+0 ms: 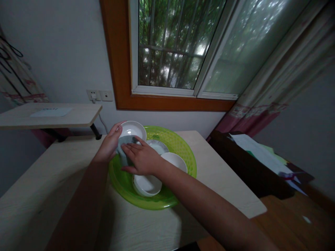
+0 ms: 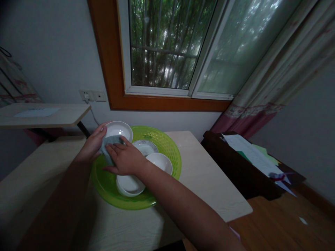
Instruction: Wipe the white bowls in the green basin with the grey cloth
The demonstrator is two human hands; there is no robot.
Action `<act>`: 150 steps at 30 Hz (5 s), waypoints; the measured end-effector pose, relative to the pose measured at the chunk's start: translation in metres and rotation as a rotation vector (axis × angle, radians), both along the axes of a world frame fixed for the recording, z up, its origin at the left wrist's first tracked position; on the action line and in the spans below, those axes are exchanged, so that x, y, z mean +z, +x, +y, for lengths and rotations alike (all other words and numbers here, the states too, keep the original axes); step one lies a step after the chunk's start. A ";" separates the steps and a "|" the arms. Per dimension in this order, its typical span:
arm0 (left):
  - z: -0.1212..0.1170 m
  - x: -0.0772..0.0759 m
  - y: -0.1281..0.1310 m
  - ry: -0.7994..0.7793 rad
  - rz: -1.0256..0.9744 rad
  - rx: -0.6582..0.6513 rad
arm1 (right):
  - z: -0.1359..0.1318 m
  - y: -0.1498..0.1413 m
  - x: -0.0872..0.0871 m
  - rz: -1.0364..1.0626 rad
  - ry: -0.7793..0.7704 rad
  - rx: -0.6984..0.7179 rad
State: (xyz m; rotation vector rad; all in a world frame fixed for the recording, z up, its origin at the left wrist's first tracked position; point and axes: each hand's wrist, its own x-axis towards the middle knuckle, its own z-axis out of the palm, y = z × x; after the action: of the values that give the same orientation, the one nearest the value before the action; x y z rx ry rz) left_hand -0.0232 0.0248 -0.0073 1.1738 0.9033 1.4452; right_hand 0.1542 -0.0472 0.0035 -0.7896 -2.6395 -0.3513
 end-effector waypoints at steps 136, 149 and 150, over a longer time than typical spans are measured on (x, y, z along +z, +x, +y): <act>-0.014 0.009 0.001 0.033 0.154 -0.155 | 0.056 0.077 0.010 0.779 -0.414 -0.816; -0.013 0.006 0.001 0.137 0.250 -0.157 | 0.052 0.051 0.002 1.217 -0.973 -0.223; -0.012 0.006 0.001 0.148 0.253 -0.142 | 0.049 0.050 0.003 1.193 -0.981 -0.187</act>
State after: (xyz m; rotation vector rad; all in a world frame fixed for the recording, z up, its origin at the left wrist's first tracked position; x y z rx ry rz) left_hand -0.0227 0.0131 -0.0017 1.5259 0.8747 1.2841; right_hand 0.2045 0.0021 0.0062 -1.0290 -1.4521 1.1138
